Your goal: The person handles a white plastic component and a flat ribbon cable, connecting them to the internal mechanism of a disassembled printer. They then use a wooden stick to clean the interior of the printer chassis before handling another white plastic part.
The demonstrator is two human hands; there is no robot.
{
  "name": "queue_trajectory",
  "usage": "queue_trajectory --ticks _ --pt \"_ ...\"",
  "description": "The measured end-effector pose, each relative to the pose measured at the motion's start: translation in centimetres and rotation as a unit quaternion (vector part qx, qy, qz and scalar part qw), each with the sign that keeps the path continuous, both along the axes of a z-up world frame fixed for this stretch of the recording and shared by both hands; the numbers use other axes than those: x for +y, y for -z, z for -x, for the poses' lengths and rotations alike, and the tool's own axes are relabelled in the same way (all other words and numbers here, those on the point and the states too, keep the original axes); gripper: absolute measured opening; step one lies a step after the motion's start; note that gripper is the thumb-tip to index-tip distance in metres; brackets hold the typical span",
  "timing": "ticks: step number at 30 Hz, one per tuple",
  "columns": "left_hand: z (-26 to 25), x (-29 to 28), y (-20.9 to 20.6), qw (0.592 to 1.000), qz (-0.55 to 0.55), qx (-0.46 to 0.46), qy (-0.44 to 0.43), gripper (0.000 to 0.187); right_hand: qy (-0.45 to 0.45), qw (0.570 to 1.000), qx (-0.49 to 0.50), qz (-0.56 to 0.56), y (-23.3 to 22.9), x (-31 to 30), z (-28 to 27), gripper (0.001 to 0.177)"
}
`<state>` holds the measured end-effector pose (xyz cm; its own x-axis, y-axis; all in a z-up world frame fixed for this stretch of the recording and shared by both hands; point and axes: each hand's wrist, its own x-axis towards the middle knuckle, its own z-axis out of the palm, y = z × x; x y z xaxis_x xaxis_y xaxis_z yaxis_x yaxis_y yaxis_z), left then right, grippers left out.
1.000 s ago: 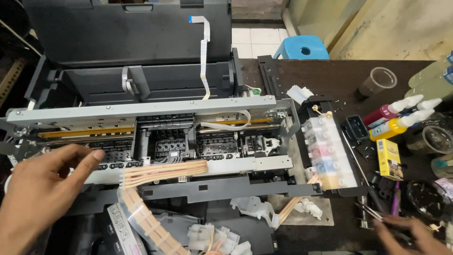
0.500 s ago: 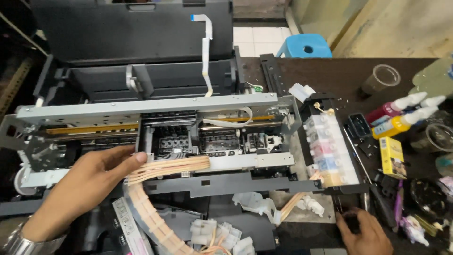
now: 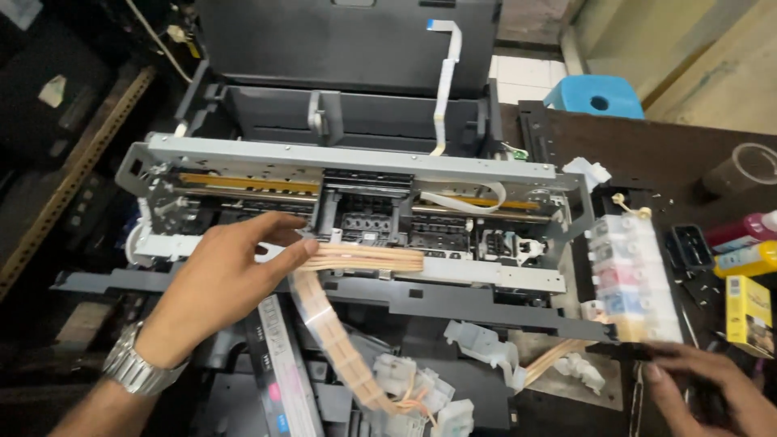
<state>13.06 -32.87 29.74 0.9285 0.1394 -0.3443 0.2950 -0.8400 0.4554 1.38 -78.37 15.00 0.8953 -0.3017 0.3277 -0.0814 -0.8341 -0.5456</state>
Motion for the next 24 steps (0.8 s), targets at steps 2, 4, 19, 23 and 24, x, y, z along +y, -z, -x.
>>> queue_trajectory --ticks 2,4,19,23,24 --pt "0.1 0.7 0.6 0.998 0.001 -0.044 0.045 0.050 -0.023 0.988 0.152 0.021 -7.2 4.9 -2.5 0.029" --pt "0.4 0.9 0.6 0.997 0.010 -0.056 0.053 0.046 -0.154 0.985 0.077 0.004 -8.1 6.3 -4.4 0.020" --pt "-0.1 -2.1 -3.4 0.996 0.070 -0.019 0.053 0.022 -0.518 0.846 0.107 0.071 -11.9 17.4 -15.8 0.043" --pt "-0.5 -3.3 -3.7 0.991 0.093 -0.052 0.081 0.020 -0.498 0.844 0.201 0.017 -13.3 19.2 -16.4 0.059" --pt "-0.7 -3.6 -3.8 0.991 0.093 -0.054 0.083 0.020 -0.496 0.845 0.199 0.017 -13.4 19.3 -16.4 0.059"
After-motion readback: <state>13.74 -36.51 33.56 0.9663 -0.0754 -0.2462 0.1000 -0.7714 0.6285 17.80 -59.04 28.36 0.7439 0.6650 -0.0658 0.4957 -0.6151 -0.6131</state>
